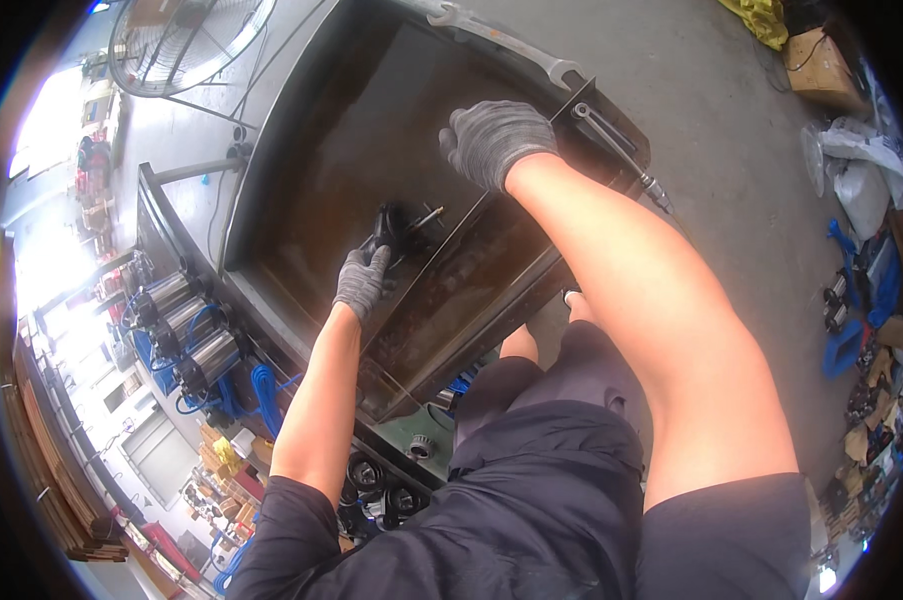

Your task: Testing a cylindrical water pump for leaks by submerging it in a tank of water and inspecting it.

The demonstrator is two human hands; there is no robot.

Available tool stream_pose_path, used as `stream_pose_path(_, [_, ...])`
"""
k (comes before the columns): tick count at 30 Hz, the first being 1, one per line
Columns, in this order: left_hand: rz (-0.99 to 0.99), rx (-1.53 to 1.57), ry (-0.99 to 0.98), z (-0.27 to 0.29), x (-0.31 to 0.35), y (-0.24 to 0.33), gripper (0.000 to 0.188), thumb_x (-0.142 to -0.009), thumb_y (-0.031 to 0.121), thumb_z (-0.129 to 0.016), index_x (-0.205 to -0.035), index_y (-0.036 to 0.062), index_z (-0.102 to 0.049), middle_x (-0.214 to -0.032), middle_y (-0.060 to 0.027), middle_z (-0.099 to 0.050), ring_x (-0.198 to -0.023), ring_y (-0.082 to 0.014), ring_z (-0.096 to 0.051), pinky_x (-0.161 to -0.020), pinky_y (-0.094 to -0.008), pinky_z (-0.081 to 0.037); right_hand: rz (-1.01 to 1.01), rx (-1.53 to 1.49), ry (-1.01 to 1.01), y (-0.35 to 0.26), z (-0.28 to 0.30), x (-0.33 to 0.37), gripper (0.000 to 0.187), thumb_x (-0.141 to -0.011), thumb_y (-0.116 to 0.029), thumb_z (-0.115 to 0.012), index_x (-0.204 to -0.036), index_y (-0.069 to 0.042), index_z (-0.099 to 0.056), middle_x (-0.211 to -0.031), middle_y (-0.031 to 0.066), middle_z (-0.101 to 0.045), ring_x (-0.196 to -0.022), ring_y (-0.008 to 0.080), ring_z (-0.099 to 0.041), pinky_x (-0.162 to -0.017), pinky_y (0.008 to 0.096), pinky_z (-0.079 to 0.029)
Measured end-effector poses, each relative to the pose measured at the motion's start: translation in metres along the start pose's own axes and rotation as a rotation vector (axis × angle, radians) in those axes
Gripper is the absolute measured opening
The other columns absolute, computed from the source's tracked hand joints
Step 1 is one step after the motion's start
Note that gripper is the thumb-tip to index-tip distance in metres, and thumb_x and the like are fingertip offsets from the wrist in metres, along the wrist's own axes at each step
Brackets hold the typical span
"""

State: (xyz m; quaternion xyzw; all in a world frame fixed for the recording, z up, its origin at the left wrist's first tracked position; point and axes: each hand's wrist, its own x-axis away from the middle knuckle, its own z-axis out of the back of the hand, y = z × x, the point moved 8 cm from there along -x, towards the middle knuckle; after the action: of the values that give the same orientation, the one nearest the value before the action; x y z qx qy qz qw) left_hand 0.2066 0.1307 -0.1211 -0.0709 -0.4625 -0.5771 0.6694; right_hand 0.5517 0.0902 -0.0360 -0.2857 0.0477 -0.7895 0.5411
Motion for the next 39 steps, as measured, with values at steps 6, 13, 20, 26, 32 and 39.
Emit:
stream_pose_path(6, [0.024, -0.023, -0.022, 0.005, 0.009, -0.014, 0.049, -0.103, 0.035, -0.070, -0.130, -0.0024, -0.053, -0.097, -0.0156, -0.073, -0.067, -0.0200, -0.074, -0.051, -0.0330, -0.058, -0.005, 0.007, 0.003, -0.002, 0.003, 0.002, 0.043, -0.108, -0.040, -0.046, -0.113, -0.009, -0.076, -0.109, 0.0156, -0.078, -0.105, 0.0347, -0.074, -0.095, 0.0491, -0.058])
stream_pose_path(13, [-0.001, -0.078, -0.003, 0.011, 0.005, -0.030, 0.049, -0.103, 0.034, -0.071, -0.132, -0.0010, -0.053, -0.096, -0.0142, -0.074, -0.068, -0.0202, -0.073, -0.053, -0.0339, -0.060, -0.010, 0.014, -0.012, -0.003, 0.003, 0.003, 0.043, -0.108, -0.040, -0.046, -0.113, -0.009, -0.076, -0.109, 0.0159, -0.078, -0.105, 0.0350, -0.074, -0.095, 0.0487, -0.058])
stream_pose_path(20, [-0.062, -0.177, -0.031, 0.012, 0.002, -0.038, 0.050, -0.103, 0.035, -0.070, -0.133, -0.0024, -0.054, -0.095, -0.0136, -0.074, -0.072, -0.0203, -0.074, -0.057, -0.0349, -0.061, -0.035, 0.030, -0.010, -0.003, 0.005, 0.005, 0.043, -0.108, -0.040, -0.047, -0.112, -0.009, -0.076, -0.108, 0.0161, -0.078, -0.104, 0.0347, -0.074, -0.094, 0.0489, -0.058])
stream_pose_path(26, [-0.059, -0.243, -0.028, 0.013, 0.001, -0.035, 0.061, -0.099, 0.046, -0.072, -0.128, -0.0058, -0.060, -0.110, -0.0275, -0.073, -0.104, -0.0404, -0.071, -0.092, -0.0469, -0.054, -0.025, 0.040, -0.015, -0.004, 0.004, 0.005, 0.044, -0.108, -0.041, -0.046, -0.112, -0.009, -0.076, -0.108, 0.0168, -0.078, -0.105, 0.0350, -0.074, -0.095, 0.0490, -0.057])
stream_pose_path(32, [-0.078, -0.343, 0.010, 0.016, -0.009, -0.047, 0.064, -0.098, 0.051, -0.070, -0.129, -0.0046, -0.061, -0.114, -0.0302, -0.072, -0.110, -0.0440, -0.069, -0.095, -0.0481, -0.053, -0.026, 0.048, 0.008, -0.003, 0.004, 0.004, 0.045, -0.108, -0.041, -0.046, -0.112, -0.008, -0.076, -0.109, 0.0163, -0.078, -0.107, 0.0349, -0.073, -0.095, 0.0496, -0.057])
stream_pose_path(39, [-0.113, -0.241, 0.024, 0.017, 0.001, -0.046, 0.065, -0.098, 0.049, -0.071, -0.136, -0.0022, -0.059, -0.118, -0.0297, -0.072, -0.113, -0.0439, -0.069, -0.097, -0.0478, -0.053, -0.010, 0.040, 0.010, -0.004, 0.003, 0.005, 0.045, -0.108, -0.042, -0.045, -0.113, -0.009, -0.075, -0.109, 0.0162, -0.077, -0.106, 0.0348, -0.073, -0.095, 0.0495, -0.057])
